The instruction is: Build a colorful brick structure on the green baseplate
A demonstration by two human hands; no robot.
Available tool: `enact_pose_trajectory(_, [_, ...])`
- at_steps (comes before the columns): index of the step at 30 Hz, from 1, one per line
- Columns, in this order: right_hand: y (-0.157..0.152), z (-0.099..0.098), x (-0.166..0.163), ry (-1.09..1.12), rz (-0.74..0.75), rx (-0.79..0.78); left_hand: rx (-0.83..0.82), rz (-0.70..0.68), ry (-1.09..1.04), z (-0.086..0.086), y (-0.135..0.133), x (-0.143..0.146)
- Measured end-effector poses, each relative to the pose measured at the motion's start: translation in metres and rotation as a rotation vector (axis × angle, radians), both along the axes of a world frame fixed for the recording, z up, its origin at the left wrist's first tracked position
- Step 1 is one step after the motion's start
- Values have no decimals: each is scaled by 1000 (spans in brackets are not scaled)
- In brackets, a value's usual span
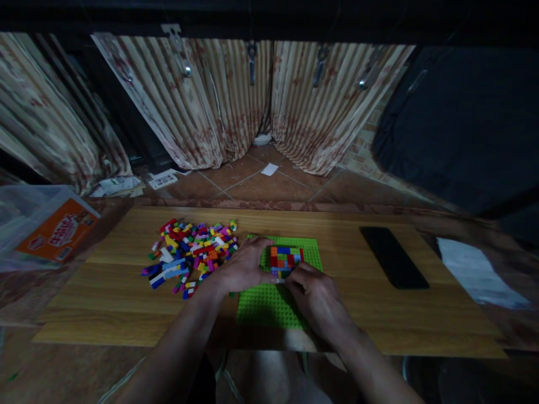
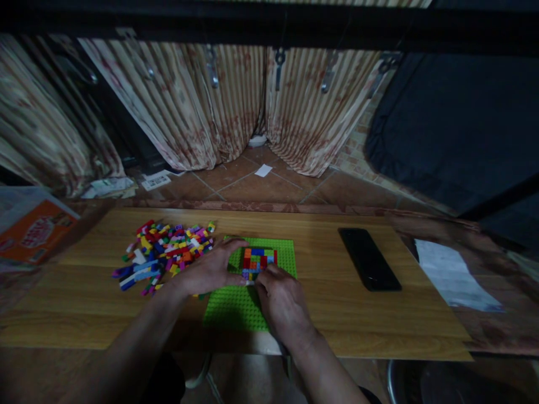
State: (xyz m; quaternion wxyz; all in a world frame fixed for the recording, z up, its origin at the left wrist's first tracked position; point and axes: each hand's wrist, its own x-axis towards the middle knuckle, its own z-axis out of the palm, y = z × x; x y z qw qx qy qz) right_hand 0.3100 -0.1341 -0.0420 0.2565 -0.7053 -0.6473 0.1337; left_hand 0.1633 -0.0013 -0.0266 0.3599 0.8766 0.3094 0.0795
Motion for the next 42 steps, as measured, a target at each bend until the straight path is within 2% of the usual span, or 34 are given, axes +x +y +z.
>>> enact_pose_trajectory(10, [7, -2, 0, 23, -19, 11, 26, 43, 83, 1, -5, 7])
enact_pose_trajectory(13, [7, -5, 2, 37, -12, 45, 52, 19, 63, 1, -6, 7])
enact_pose_trajectory(18, [5, -1, 9, 212, 17, 108, 102, -23, 26, 3, -7, 7])
enact_pose_trajectory(20, [5, 2, 15, 298, -54, 139, 101, -46, 16, 4, -7, 6])
enact_pose_trajectory(24, [5, 2, 29, 356, -315, 208, 107, -62, -15, 5, -5, 6])
enact_pose_trajectory(27, [7, -4, 34, 323, -388, 145, 125, -44, -46, 5, -3, 8])
enact_pose_trajectory(31, [8, -12, 30, 250, -307, 48, 121, -49, -71, 2, -2, 11])
enact_pose_trajectory(36, [8, -17, 24, 137, -214, 9, 133, -108, -42, -1, -6, 14])
enact_pose_trajectory(42, [10, -27, 30, 46, -204, -24, 122, -157, 1, -4, -8, 16])
